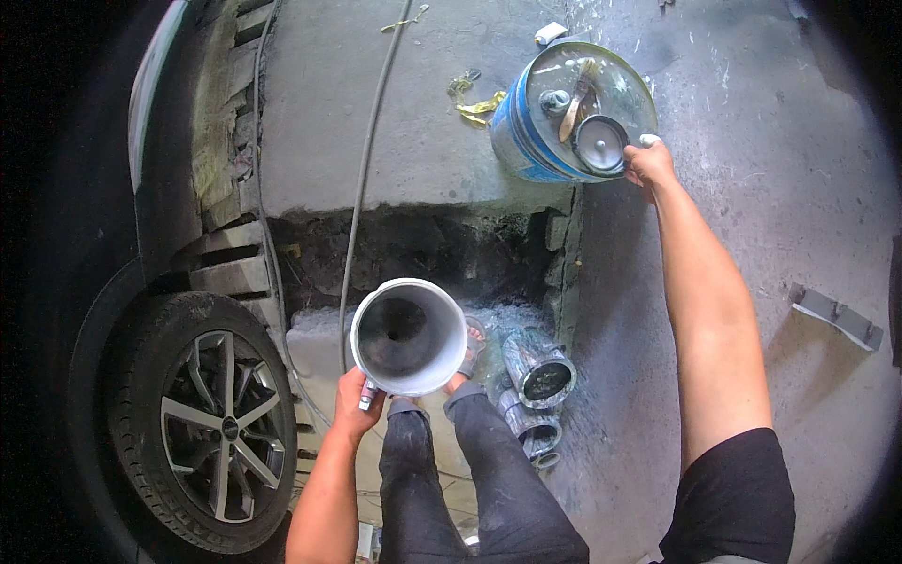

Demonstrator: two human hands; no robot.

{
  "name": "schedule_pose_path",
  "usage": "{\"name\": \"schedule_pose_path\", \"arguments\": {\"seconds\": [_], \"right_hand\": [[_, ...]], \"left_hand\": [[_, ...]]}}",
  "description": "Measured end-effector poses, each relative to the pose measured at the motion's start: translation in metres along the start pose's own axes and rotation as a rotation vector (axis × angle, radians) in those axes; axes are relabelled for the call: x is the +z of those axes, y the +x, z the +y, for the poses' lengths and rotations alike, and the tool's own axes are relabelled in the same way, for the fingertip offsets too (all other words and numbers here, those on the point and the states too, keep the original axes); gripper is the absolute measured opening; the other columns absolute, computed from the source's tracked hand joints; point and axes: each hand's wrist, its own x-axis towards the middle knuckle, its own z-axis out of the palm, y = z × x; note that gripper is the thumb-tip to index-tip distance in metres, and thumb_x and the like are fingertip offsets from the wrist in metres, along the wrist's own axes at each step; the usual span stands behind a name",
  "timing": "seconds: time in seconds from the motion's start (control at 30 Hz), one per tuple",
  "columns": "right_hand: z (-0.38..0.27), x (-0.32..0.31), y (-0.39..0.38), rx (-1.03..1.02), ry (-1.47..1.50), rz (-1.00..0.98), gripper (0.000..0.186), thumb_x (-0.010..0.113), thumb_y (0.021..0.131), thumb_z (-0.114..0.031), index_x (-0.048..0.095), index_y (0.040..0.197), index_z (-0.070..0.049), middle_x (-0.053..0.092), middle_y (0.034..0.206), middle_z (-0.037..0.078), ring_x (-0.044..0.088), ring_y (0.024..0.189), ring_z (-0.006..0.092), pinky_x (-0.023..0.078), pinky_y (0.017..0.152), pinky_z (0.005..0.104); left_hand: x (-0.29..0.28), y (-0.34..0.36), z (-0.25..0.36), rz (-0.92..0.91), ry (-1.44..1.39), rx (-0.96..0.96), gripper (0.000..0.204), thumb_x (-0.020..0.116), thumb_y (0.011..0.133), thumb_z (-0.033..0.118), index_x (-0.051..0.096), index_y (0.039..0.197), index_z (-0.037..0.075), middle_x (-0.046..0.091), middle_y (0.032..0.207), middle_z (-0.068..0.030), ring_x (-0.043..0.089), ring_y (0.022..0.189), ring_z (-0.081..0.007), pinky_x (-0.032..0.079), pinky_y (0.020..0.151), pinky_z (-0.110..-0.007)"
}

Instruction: The person stirs paint in a can with a brush, pours it into a spray gun cup, and secures the lid. They then walk to a shelf, pick up a paper towel, and wipe their hands.

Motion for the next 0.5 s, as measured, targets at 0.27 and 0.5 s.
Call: {"name": "schedule_pose_path", "arguments": {"seconds": [0.27,0.5], "right_hand": [[0.004,-0.015,-0.029,-0.086,0.537,-0.063,0.069,0.076,0.077,-0.008,0.039,0.134,0.006,0.063,0.092,0.009,0.06,0.069,0.013,0.049,0.056,0.0291],[-0.018,-0.019,-0.164,-0.585,0.137,0.128,0.059,0.077,0.079,-0.011,0.049,0.129,0.001,0.063,0.099,0.008,0.061,0.083,0.0154,0.051,0.075,0.0284]], "left_hand": [[0.004,0.0,-0.007,-0.031,-0.057,-0.084,0.018,0.068,0.079,0.0,0.063,0.096,0.003,0.067,0.085,-0.0148,0.066,0.078,-0.0295,0.051,0.071,-0.035],[0.015,0.007,-0.001,0.043,0.0,-0.194,0.015,0.069,0.086,0.015,0.065,0.095,0.003,0.069,0.084,-0.0145,0.066,0.075,-0.0234,0.05,0.068,-0.035]]}}
